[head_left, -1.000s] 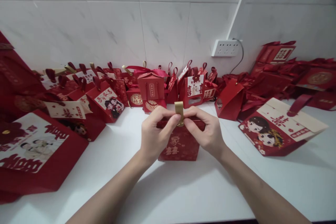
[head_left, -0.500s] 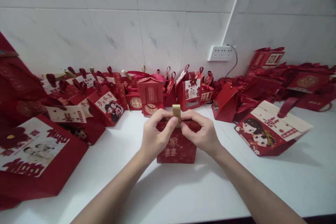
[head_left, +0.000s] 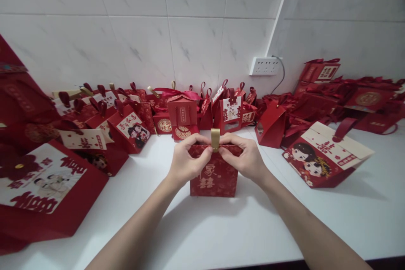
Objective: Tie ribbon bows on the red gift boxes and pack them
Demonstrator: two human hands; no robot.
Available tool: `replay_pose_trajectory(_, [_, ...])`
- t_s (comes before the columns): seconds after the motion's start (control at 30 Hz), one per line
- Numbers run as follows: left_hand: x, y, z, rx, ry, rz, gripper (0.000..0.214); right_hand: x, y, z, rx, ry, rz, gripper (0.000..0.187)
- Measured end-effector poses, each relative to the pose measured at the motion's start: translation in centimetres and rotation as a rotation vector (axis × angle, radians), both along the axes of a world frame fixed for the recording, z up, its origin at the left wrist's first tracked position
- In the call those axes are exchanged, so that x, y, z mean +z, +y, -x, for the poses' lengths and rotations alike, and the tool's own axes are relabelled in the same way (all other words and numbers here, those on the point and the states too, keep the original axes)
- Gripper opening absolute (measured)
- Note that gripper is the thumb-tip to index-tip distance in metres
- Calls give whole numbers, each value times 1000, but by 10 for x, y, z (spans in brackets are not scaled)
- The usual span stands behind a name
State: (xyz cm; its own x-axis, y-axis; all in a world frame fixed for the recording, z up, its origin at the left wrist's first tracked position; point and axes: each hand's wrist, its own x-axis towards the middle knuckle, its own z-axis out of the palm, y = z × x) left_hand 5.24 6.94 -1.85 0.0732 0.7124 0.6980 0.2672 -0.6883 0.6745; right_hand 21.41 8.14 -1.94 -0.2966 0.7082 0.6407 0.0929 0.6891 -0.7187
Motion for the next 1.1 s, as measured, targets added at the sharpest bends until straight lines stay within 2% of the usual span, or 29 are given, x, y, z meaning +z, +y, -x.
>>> replay_pose_trajectory(0.27, [-1, 1, 1, 6, -13, 36, 4, 1, 1, -2, 52, 4, 61, 14])
replay_pose_trajectory(0.47, [0, 1, 1, -7, -26, 53, 4, -1, -1, 0, 17, 13, 77, 10])
replay_pose_trajectory(0.63, [-1, 1, 6, -53, -34, 78, 5, 1, 0, -8, 126, -11, 110, 21])
replay_pose_trajectory(0.7, [-4, 3, 9, -95, -29, 120, 8, -1, 3, -12, 140, -42, 135, 27])
replay_pose_trajectory(0.8, [-11, 8, 12, -160, -55, 232, 12, -6, 11, -13, 85, -83, 211, 17])
replay_pose_trajectory(0.93, [-14, 16, 11, -76, -187, 388, 20, -15, 21, -10, 5, 21, 324, 22])
replay_pose_trajectory(1.0, [-13, 18, 10, -41, -234, 449, 22, -16, 24, -8, 26, 51, 348, 27])
replay_pose_trajectory(1.1, [-14, 21, 11, -58, -309, 538, 24, -15, 25, -7, 52, 69, 409, 30])
